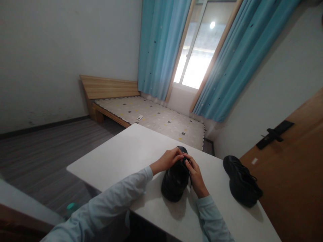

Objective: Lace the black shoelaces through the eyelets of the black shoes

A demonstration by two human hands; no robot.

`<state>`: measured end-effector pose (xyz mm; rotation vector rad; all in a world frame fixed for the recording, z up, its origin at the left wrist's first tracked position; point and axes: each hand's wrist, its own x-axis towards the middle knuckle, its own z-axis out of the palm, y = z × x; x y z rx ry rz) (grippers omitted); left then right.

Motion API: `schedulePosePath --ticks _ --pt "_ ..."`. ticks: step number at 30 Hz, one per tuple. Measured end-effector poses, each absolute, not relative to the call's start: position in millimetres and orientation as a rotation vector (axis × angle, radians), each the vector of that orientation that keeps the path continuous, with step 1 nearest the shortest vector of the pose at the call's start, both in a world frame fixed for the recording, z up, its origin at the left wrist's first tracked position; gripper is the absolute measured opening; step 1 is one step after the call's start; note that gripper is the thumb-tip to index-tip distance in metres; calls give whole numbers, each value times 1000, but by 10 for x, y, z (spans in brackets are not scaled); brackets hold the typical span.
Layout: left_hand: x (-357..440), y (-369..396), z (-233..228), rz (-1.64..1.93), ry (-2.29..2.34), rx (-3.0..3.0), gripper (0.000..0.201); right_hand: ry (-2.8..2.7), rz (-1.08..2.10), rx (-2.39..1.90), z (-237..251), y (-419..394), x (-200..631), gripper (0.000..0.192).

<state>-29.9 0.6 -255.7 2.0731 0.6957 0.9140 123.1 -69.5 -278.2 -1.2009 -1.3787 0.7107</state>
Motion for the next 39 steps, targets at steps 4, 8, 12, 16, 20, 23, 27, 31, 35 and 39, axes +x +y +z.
schedulePosePath --ticks 4,8,12,16,20,23,27,31,35,39 --pt "-298 81 -2541 792 569 1930 19 -1405 700 -1175 -2828 -687 1251 31" --pt "-321 154 -2473 675 403 1803 25 -1402 688 -1166 -2864 -691 1270 30" --pt "-317 182 -2397 636 435 1791 18 -1408 687 -1168 -2879 -698 1283 31" --pt "-274 184 -2351 587 430 1738 16 -1394 695 -1168 -2898 -696 1293 32" --pt "-279 194 -2309 548 395 1631 16 -1387 720 -1170 -2900 -699 1287 32" --pt "-327 236 -2264 529 439 1694 20 -1384 717 -1177 -2885 -708 1278 32" --pt "-417 288 -2202 606 477 2099 15 -1393 705 -1178 -2869 -712 1275 31" --pt "-502 308 -2213 663 370 2313 11 -1404 693 -1182 -2859 -703 1273 31" --pt "-570 337 -2280 587 347 2311 26 -1411 651 -1211 -2836 -703 1265 33" --pt "-607 353 -2324 554 397 2291 32 -1399 644 -1230 -2809 -715 1256 35"
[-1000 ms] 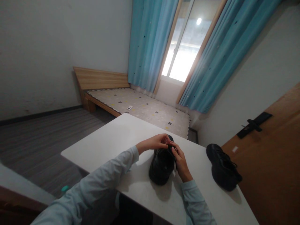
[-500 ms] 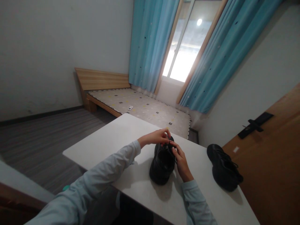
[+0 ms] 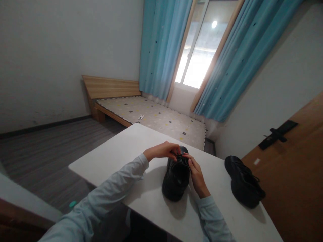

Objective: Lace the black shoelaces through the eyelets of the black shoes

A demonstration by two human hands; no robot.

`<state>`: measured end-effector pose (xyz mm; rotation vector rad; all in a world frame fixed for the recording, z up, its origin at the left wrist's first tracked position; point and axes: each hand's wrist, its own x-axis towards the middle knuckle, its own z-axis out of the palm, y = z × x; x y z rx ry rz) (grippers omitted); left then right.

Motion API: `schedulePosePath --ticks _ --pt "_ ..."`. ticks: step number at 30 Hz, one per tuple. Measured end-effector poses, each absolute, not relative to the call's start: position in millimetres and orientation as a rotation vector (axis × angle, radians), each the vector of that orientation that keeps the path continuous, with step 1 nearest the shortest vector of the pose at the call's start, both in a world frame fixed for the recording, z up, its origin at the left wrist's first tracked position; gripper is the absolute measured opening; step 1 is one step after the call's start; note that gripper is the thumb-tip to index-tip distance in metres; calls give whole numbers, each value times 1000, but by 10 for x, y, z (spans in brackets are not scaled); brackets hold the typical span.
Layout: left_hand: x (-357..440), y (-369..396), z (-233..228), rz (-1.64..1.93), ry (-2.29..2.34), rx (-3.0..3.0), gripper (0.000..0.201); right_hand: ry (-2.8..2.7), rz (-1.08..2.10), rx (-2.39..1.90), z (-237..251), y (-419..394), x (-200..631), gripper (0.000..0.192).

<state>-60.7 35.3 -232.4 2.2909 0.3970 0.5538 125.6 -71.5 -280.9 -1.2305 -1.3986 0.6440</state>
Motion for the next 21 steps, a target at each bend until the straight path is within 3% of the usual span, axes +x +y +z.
schedulePosePath --ticks 13,21 --pt "-705 417 -2400 852 549 2151 21 -1137 437 -1398 -2857 -699 1365 19" --pt "-588 349 -2455 935 389 1643 25 -1174 429 -1435 -2879 -700 1355 26"
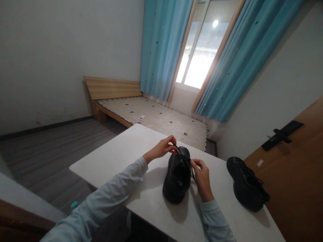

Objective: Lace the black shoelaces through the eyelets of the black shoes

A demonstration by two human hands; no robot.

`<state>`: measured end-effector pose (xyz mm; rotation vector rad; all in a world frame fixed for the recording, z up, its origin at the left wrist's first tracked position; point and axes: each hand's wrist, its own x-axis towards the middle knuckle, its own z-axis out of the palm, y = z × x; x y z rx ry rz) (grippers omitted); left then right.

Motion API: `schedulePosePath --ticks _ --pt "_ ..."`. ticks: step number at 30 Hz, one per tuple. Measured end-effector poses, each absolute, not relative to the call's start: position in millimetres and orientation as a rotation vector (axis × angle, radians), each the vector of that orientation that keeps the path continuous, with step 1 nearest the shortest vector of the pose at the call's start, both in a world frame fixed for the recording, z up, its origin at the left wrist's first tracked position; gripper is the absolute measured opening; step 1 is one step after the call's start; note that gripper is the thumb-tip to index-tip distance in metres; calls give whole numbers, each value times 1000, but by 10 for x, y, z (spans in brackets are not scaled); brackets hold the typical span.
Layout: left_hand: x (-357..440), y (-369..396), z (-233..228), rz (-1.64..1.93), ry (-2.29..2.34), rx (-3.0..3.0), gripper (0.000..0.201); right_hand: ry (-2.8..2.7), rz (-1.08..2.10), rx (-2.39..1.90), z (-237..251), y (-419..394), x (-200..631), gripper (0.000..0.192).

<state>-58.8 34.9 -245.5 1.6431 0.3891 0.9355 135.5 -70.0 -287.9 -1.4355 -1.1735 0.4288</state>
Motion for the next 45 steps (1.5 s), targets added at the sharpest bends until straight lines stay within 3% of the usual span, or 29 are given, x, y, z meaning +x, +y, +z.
schedulePosePath --ticks 16,24,34,37,41,45 --pt "-573 266 -2327 1149 459 1420 35 -1255 392 -1439 -2833 -724 1237 31" --pt "-646 251 -2303 1003 444 1603 31 -1214 383 -1447 -2837 -707 1318 26" --pt "-548 239 -2459 951 620 2239 26 -1223 473 -1413 -2819 -686 1273 26" --pt "-542 209 -2472 849 493 2274 36 -1231 496 -1387 -2835 -665 1277 24" --pt "-529 174 -2516 712 400 2314 64 -1254 437 -1391 -2832 -649 1270 22" --pt "-508 164 -2574 681 368 2317 72 -1298 267 -1466 -2813 -656 1245 19"
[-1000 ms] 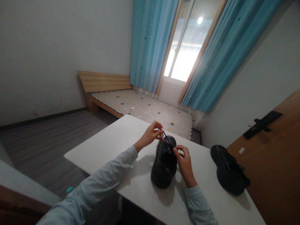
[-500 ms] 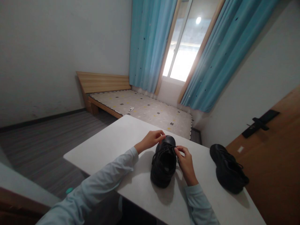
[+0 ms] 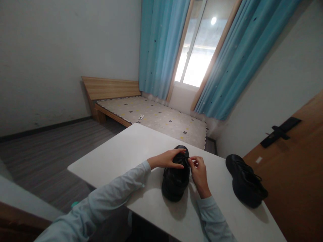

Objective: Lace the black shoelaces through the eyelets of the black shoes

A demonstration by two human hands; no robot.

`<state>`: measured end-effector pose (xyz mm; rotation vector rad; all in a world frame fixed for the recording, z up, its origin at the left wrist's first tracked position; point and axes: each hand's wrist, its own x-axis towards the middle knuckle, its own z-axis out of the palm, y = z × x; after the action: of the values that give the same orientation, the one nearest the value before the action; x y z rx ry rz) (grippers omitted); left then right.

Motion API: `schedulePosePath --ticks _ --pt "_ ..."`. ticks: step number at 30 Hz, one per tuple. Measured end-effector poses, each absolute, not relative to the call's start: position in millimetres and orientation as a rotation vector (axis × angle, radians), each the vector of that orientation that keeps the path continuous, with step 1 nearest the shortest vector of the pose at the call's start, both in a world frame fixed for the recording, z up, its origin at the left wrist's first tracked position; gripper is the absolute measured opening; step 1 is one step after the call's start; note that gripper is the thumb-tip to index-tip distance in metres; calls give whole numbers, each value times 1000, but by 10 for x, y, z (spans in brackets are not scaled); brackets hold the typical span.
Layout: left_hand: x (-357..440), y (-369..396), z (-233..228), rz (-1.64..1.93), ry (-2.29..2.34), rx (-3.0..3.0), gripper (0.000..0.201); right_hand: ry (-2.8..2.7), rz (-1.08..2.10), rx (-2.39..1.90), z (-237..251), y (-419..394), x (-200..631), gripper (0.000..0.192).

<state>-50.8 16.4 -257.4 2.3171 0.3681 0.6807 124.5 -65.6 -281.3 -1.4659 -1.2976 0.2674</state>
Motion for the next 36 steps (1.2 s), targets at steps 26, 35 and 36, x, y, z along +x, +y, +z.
schedulePosePath --ticks 26,35,36 --pt "-506 184 -2609 692 389 2273 67 -1024 751 -1080 -2619 -688 1192 30" --pt "-507 172 -2579 681 389 2258 65 -1080 643 -1130 -2569 -691 1235 24" --pt "-505 173 -2582 683 389 2257 65 -1091 631 -1135 -2567 -690 1244 23"
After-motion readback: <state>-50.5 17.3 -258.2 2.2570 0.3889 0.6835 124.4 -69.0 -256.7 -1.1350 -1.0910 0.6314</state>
